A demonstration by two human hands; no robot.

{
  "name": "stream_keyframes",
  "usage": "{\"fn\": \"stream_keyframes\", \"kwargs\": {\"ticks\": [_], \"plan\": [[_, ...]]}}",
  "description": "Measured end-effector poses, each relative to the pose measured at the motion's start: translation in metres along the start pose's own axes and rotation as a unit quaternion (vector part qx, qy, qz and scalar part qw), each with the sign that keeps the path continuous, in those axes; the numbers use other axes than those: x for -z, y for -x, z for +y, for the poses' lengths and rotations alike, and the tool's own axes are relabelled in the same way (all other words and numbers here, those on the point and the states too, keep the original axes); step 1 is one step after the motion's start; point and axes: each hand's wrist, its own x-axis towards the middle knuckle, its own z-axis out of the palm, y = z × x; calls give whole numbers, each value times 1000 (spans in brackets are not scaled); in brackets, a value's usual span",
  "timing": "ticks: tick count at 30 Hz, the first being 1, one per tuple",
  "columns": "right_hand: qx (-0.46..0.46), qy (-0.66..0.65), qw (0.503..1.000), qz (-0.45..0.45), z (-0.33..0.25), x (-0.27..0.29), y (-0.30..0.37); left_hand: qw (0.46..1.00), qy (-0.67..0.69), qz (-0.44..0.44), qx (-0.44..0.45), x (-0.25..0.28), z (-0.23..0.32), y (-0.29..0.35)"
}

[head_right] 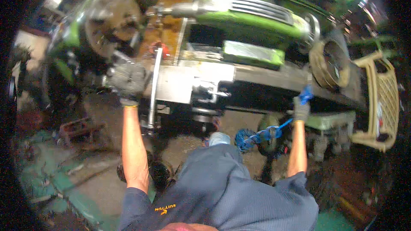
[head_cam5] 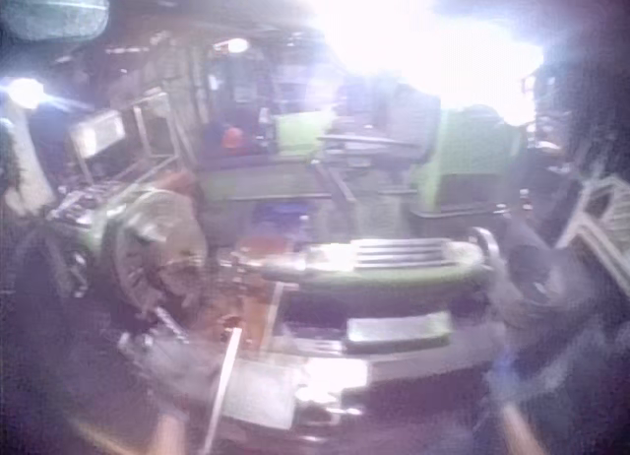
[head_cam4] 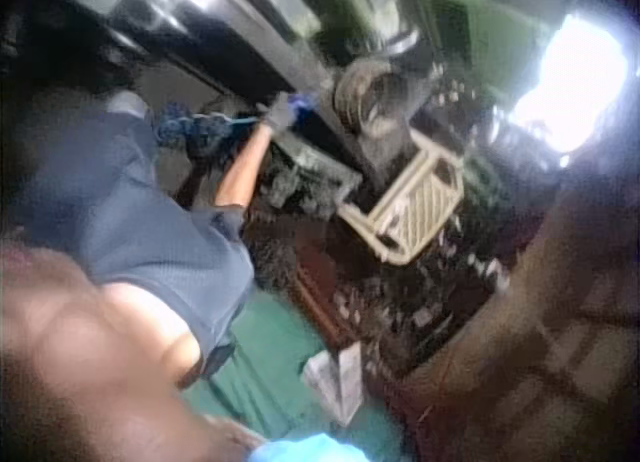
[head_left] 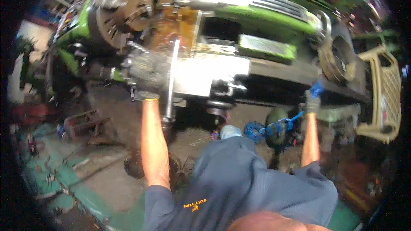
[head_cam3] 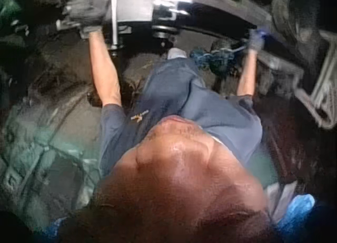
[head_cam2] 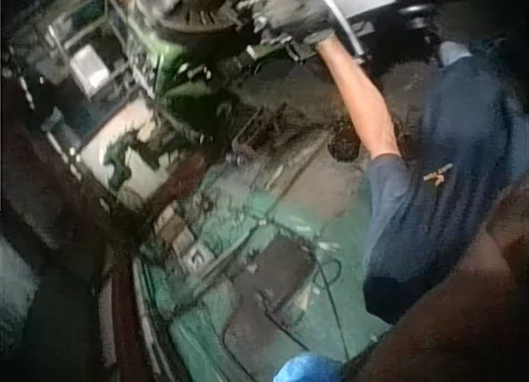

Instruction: The person operates a green metal lathe in a workshop, machining a cylindrical metal workpiece. They adjust the tool post and cross-slide, engage the cutting tool, and apply cutting fluid to the workpiece while the lathe is running.

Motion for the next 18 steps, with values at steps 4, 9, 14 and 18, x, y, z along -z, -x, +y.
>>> {"fn": "stream_keyframes", "kwargs": {"ticks": [4,9,14,18], "plan": [[157,228,961,-14,-18,-34,-182,988,92,16,124,-3,-6,14],[225,348,910,22,42,-46,-339,999,-18,-29,30,1,7,-16],[321,347,880,42,68,-18,-400,986,63,8,152,-9,6,6],[276,404,870,58,64,-37,-359,973,115,-72,189,27,19,2]]}}
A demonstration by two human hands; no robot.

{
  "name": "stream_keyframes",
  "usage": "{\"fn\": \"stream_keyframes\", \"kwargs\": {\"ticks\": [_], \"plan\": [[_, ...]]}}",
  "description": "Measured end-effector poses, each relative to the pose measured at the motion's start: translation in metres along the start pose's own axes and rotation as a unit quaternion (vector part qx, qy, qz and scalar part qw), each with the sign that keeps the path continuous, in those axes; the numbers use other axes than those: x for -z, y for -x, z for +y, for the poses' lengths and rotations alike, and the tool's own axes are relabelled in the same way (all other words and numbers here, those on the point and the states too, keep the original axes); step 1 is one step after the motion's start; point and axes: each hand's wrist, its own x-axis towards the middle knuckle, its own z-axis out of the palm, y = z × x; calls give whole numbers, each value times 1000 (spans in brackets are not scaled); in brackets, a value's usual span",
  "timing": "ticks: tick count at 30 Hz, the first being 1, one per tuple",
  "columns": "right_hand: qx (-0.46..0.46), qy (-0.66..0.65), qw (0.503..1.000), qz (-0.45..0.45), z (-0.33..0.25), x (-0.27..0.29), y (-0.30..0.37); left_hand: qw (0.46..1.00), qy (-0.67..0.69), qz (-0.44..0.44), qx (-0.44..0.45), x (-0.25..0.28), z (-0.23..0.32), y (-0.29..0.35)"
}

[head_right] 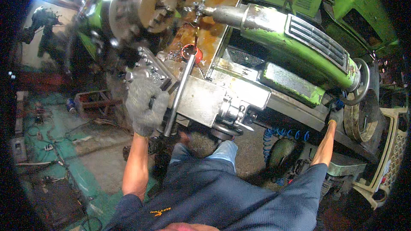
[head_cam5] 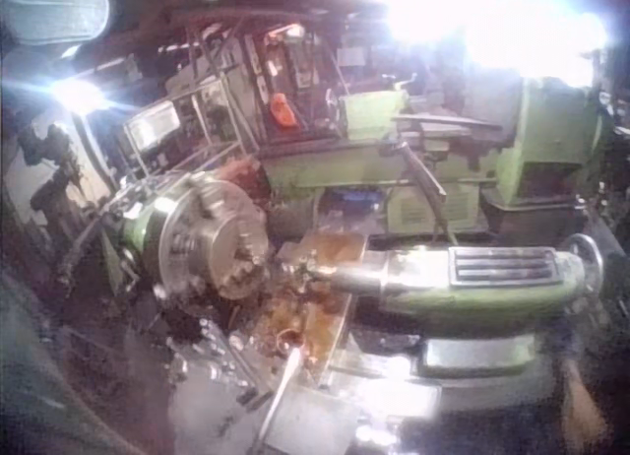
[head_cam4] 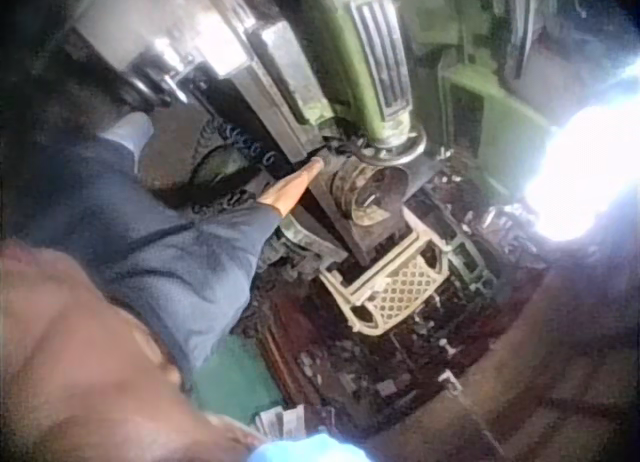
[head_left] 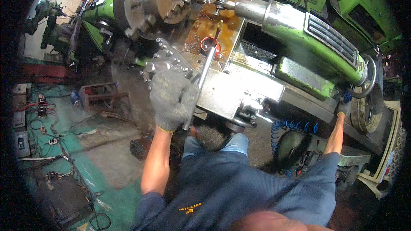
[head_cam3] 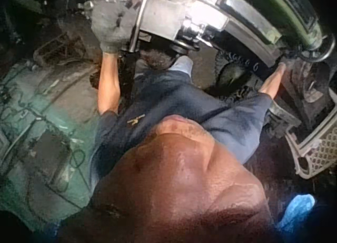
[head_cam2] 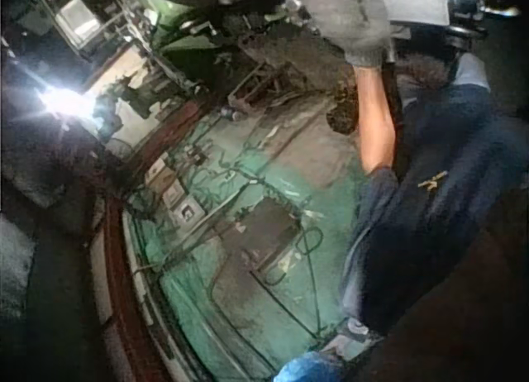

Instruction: The person operates a green metal lathe in a workshop, machining a cylindrical metal workpiece. They adjust the tool post and cross-slide, engage the cutting tool, and apply cutting fluid to the workpiece while the lathe is running.

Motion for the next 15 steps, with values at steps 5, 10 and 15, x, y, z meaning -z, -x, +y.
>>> {"fn": "stream_keyframes", "kwargs": {"ticks": [5,10,15], "plan": [[-84,56,995,-5,-88,37,75,985,-143,47,-81,20,-15,13],[-27,59,995,76,-141,113,164,986,-149,50,49,39,-208,113],[-37,-53,993,95,-341,183,305,908,-177,-145,351,-36,-433,207]]}}
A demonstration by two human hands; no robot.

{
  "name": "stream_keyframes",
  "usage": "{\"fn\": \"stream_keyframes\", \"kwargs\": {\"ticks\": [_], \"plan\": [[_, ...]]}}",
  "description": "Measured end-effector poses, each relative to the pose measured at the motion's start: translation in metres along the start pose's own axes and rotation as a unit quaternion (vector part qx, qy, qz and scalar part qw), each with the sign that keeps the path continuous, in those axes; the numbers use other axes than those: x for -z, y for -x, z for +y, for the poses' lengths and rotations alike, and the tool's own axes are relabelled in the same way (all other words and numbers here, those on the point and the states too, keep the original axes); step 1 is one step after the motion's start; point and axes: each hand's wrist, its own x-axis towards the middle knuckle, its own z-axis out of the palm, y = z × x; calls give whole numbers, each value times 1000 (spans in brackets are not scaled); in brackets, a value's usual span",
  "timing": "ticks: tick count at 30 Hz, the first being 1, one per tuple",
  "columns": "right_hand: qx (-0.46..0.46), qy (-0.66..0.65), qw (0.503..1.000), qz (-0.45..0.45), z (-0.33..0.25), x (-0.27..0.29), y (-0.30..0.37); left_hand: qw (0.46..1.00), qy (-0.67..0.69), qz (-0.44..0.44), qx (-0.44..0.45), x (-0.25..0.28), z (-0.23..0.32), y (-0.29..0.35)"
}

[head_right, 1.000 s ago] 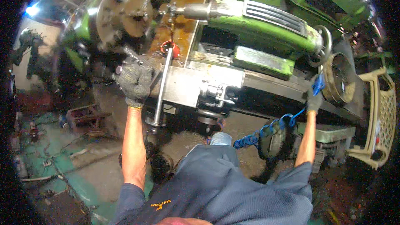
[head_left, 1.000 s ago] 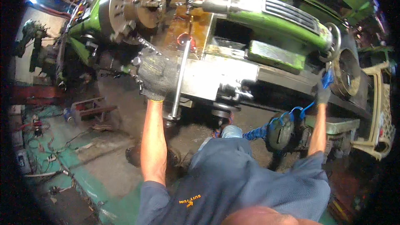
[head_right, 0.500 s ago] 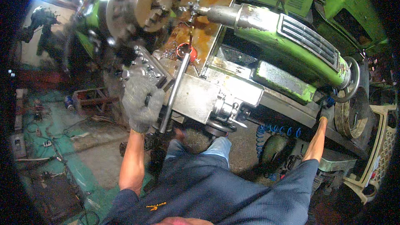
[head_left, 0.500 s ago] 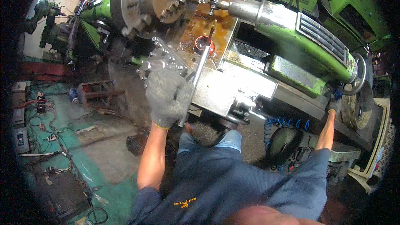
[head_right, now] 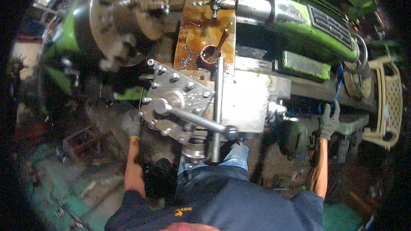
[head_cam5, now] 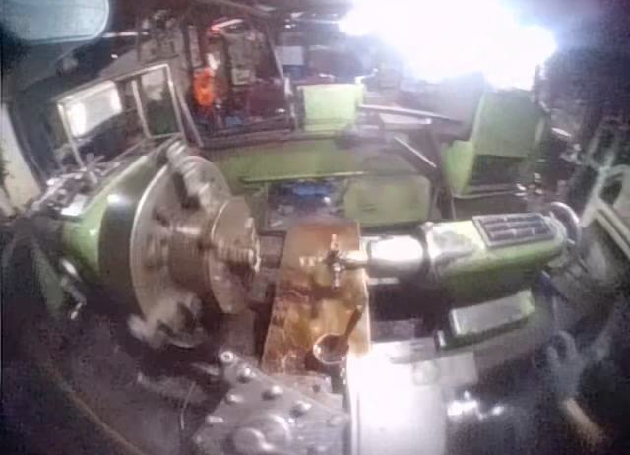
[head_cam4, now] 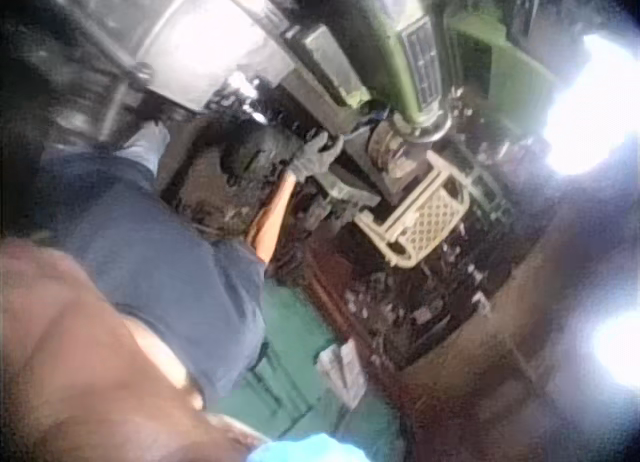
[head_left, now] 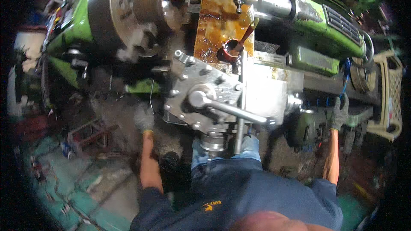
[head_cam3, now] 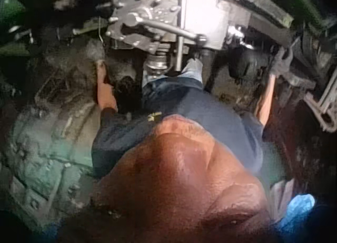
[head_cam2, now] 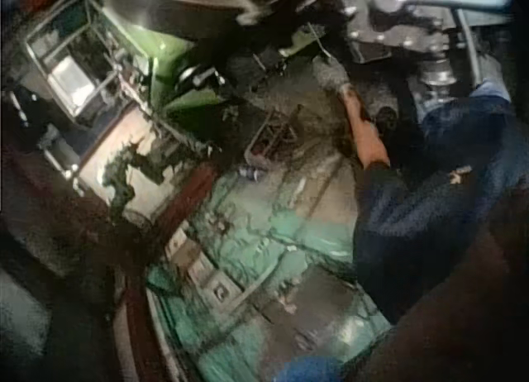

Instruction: The person operates a green metal lathe in a workshop, machining a cylindrical metal workpiece. They adjust the tool post and cross-slide, engage the cutting tool, and apply cutting fluid to the workpiece while the lathe is running.

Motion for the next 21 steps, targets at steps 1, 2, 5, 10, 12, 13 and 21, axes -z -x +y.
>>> {"fn": "stream_keyframes", "kwargs": {"ticks": [1,2,5,10,12,13,21], "plan": [[24,-42,999,-10,-43,13,26,996,-49,-52,44,-42,-34,-21],[63,-60,996,-25,-95,26,50,981,-45,-145,124,-81,-73,-36],[159,-137,975,-79,-188,26,103,943,-36,-267,196,-182,-157,-63],[269,-5,948,-172,-266,-17,132,966,155,-194,72,-254,-193,-69],[299,51,943,-138,-281,-32,142,893,300,-280,184,-246,-179,-63],[321,35,937,-130,-281,-35,139,847,365,-306,235,-233,-173,-61],[313,32,944,-99,-280,-39,144,756,444,-386,286,-100,-128,-98]]}}
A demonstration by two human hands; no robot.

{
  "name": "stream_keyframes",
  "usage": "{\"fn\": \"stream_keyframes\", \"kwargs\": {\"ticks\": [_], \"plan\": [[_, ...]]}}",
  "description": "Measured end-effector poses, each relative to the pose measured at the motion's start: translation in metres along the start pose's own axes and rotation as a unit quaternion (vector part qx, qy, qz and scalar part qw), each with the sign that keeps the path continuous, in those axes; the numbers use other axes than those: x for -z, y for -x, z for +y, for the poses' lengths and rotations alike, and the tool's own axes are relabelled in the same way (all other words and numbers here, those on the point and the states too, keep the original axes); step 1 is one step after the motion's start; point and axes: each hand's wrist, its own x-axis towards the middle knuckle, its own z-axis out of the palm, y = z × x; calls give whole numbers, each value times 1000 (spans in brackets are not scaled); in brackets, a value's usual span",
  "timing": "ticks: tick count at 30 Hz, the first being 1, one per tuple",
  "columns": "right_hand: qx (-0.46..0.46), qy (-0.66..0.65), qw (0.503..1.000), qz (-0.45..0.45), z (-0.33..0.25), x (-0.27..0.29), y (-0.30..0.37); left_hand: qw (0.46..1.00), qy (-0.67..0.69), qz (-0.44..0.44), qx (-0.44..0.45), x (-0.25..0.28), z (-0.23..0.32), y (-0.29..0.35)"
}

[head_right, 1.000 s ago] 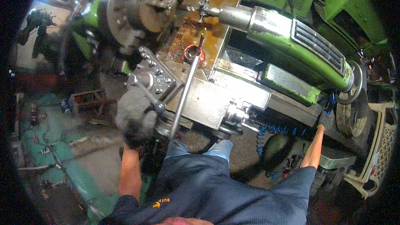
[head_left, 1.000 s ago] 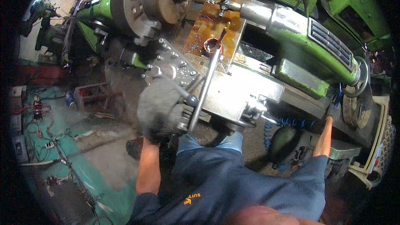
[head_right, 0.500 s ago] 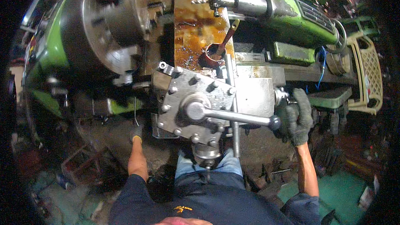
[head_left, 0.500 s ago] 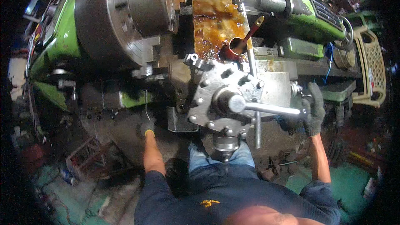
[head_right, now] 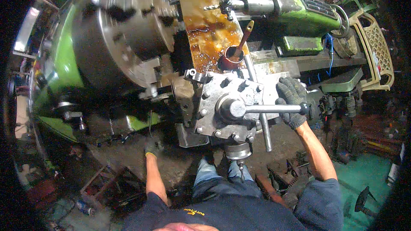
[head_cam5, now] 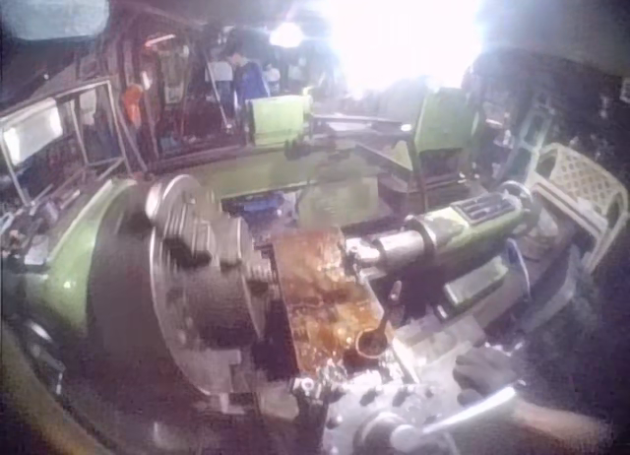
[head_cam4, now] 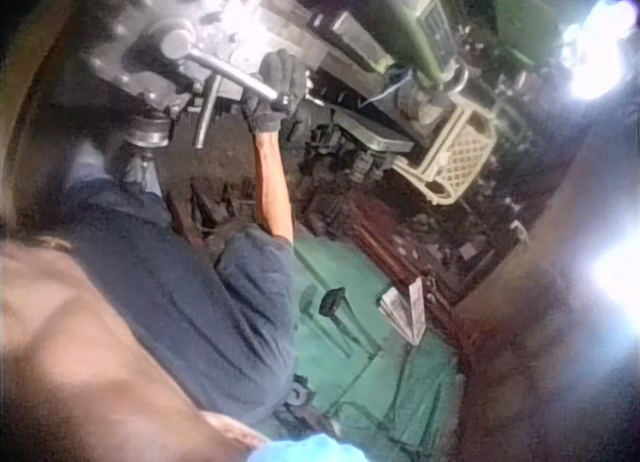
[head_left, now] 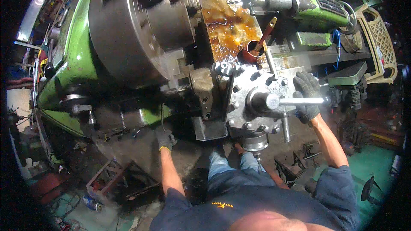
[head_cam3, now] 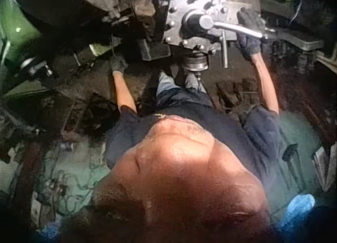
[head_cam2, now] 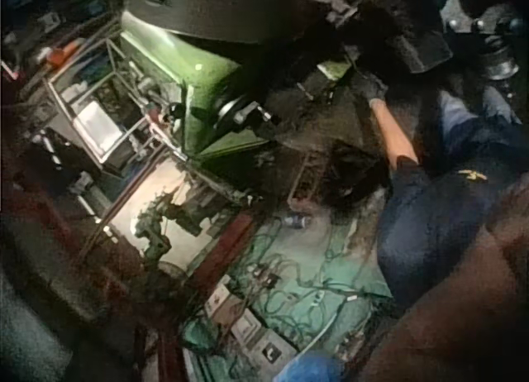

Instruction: The person operates a green metal lathe in a workshop, machining a cylindrical metal workpiece. They adjust the tool post and cross-slide, engage the cutting tool, and apply cutting fluid to the workpiece while the lathe is running.

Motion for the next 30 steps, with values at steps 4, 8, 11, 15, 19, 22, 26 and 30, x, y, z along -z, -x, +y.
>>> {"fn": "stream_keyframes", "kwargs": {"ticks": [4,8,11,15,19,22,26,30], "plan": [[12,6,1000,24,2,2,2,998,-41,15,-47,8,43,17],[24,-11,998,60,9,-3,-2,992,78,91,43,4,-33,-2],[30,-5,998,61,10,0,7,990,115,75,17,-21,-34,16],[30,-8,995,93,6,6,7,987,55,143,38,-40,-27,43],[38,-120,991,55,1,19,-8,984,-126,115,-45,5,-31,53],[-32,-321,945,51,10,18,-27,783,-349,276,-434,52,10,66],[-117,-299,945,69,34,56,-69,747,-202,237,-588,15,228,201],[-108,-201,970,88,-14,100,-152,614,-261,336,-665,7,383,290]]}}
